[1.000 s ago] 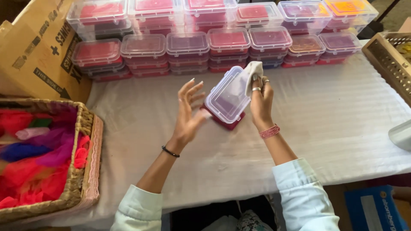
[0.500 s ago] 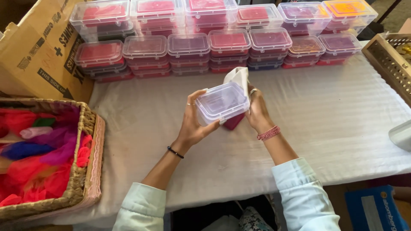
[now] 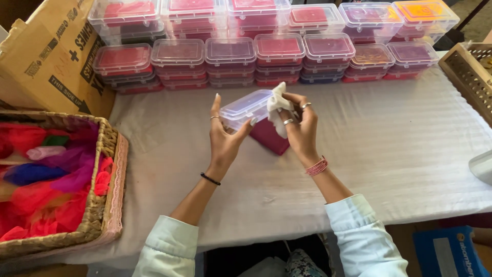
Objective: The person wipes a rectangular felted soap bar with a cloth, then wraps a sheet of pink organza fabric around the bar and tucks the fabric edges in. They place the wrapped bar into a clear plastic container, close the lid, wipe the table surface with the cloth, and wipe several flat cardboard pieces with the cloth.
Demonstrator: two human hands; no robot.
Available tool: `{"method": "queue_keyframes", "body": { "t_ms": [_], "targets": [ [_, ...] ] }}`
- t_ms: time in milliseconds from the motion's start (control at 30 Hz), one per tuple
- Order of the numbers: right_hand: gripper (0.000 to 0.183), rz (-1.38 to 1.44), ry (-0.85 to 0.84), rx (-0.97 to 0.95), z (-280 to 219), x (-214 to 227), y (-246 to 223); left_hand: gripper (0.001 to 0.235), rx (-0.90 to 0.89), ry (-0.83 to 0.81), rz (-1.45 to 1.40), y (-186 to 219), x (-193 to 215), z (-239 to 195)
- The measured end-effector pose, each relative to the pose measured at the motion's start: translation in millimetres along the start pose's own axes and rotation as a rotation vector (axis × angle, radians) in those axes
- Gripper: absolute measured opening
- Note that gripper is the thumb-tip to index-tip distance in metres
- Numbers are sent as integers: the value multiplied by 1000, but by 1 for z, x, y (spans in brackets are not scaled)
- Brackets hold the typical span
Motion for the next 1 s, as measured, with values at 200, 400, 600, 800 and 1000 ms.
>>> {"method": "queue_keyframes", "body": {
  "t_ms": [200, 400, 600, 800, 1000],
  "targets": [
    [21, 79, 26, 90, 6, 18, 14, 115, 7, -137, 30, 3, 1, 1],
    [19, 35, 173, 28, 13, 36, 23, 130, -172, -365, 157, 12, -1, -4],
    [30, -109, 215, 121, 11, 30, -2, 133, -224, -557, 294, 35, -22, -16],
    [28, -471, -86, 367, -4, 2, -37, 135, -192, -609, 325, 16, -17, -14],
    [34, -790, 55, 350, 11, 38, -25, 136, -252, -636, 250, 23, -19, -15]
  ]
}}
Point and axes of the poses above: each hand's wrist, its own z-axis towards the middle knuckle, its own x-axis out of the back of the hand, y = z × x, the point moved 2 cm from there along z, towards the middle knuckle, and after that the axes turned 6 degrees about -y, right-handed, at the moved point
